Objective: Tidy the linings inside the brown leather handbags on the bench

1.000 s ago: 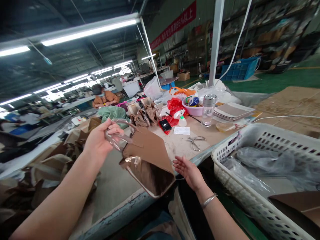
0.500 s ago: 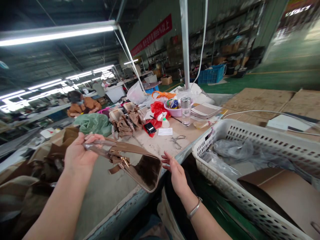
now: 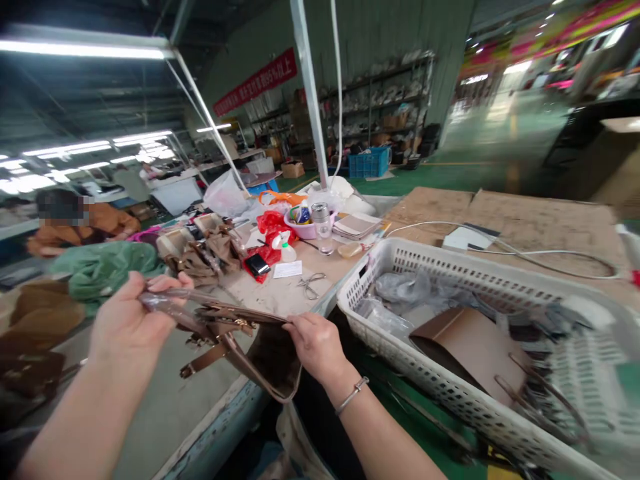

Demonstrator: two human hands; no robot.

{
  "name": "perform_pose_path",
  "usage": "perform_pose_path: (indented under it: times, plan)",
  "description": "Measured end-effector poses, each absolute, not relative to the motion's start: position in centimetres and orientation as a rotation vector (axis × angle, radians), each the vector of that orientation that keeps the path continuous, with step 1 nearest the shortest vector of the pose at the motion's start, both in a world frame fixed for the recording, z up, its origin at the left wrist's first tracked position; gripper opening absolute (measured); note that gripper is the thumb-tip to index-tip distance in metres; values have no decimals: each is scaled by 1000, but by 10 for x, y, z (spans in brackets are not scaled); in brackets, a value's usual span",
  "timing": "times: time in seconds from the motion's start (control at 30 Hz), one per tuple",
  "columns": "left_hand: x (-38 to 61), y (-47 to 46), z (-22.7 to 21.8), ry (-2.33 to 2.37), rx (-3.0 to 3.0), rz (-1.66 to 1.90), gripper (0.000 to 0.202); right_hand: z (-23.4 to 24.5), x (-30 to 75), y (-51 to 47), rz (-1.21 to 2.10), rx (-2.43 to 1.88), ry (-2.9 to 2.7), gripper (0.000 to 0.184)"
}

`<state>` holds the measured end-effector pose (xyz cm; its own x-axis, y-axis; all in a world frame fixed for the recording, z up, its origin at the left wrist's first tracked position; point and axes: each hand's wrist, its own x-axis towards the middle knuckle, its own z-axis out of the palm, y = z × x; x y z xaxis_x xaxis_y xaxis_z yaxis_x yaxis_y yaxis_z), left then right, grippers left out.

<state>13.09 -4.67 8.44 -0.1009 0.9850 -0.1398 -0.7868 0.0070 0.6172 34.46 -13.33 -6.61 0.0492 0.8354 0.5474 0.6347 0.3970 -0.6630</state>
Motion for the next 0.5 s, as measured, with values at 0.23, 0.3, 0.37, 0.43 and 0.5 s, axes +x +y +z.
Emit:
perform_pose_path:
  times: [0.23, 0.3, 0.37, 0.43, 0.5]
  plan:
    - [158, -30, 69, 602, 563, 1408, 15, -77, 368, -153, 172, -1473, -1729, 37]
    - [176, -31, 71, 620, 568, 1377, 17, -76, 374, -160, 144, -1504, -1706, 33]
    - [198, -36, 74, 604, 589, 1373, 19, -75, 381, -166, 85, -1527, -1700, 38]
    - [221, -43, 78, 560, 623, 1341, 19, -74, 387, -170, 12, -1562, -1707, 35]
    - [242, -48, 82, 528, 642, 1292, 20, -76, 395, -172, -50, -1605, -1711, 30]
